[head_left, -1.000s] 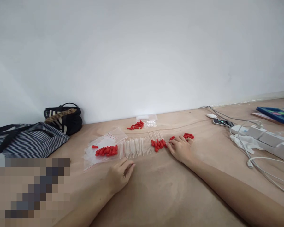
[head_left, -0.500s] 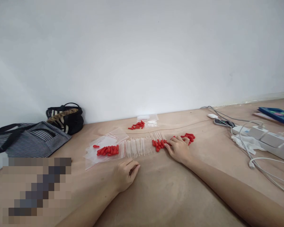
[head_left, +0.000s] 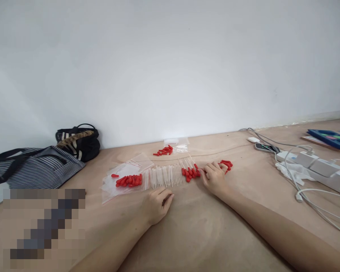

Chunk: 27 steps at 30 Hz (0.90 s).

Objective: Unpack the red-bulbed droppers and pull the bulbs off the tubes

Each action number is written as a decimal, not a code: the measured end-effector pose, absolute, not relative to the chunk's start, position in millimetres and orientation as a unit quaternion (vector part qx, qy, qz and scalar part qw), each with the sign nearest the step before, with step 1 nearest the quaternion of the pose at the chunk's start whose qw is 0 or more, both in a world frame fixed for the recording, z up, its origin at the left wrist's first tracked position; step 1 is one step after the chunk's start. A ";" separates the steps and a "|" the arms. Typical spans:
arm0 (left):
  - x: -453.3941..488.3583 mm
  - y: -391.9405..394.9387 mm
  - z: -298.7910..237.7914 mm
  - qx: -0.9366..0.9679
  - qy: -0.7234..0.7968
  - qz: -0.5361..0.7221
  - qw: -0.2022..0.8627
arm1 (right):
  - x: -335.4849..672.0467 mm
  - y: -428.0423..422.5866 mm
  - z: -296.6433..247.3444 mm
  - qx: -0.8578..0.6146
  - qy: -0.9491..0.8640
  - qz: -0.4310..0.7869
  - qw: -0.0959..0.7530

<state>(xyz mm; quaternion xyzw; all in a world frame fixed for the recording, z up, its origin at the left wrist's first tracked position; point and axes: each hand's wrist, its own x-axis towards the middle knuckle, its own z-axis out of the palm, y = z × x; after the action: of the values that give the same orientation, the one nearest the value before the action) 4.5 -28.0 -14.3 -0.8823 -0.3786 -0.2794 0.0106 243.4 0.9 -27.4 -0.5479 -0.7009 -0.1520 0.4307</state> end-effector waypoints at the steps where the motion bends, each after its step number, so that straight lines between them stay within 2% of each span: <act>1: 7.1 -28.0 -14.1 -0.878 -0.380 -0.289 -0.004 | 239.2 -4.2 -25.6 -0.522 -0.706 -0.154 0.452; 3: 13.6 -29.0 -13.3 -0.863 -0.389 -0.317 -0.052 | 228.0 -16.8 -22.3 -0.463 -0.731 -0.153 0.478; 7: 30.3 -33.0 -13.5 -0.804 -0.424 -0.363 -0.206 | 204.4 -40.7 -19.4 -0.359 -0.785 -0.159 0.479; 10: 40.6 -34.5 -16.7 -0.757 -0.424 -0.386 -0.314 | 196.0 -47.2 -20.5 -0.332 -0.799 -0.173 0.470; 14: 44.3 -33.0 -21.8 -0.707 -0.423 -0.416 -0.385 | 197.3 -44.5 -21.3 -0.321 -0.807 -0.188 0.459; 16: 41.8 -31.7 -22.5 -0.723 -0.426 -0.401 -0.369 | 200.5 -42.6 -20.5 -0.320 -0.796 -0.217 0.466; 19: 36.0 -30.7 -19.7 -0.787 -0.424 -0.356 -0.270 | 206.0 -39.0 -20.1 -0.324 -0.774 -0.275 0.469; 22: 31.7 -31.2 -15.9 -0.836 -0.406 -0.325 -0.176 | 210.5 -33.2 -23.4 -0.320 -0.790 -0.302 0.427; 27: 28.1 -31.9 -18.6 -0.868 -0.382 -0.297 -0.109 | 212.6 -25.2 -31.4 -0.316 -0.833 -0.281 0.356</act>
<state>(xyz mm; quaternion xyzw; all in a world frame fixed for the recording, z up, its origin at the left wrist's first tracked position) 28.1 -31.9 -18.6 -0.8682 -0.3823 -0.2971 -0.1087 212.6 -25.2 -31.4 -0.3159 -0.8335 -0.2808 0.3559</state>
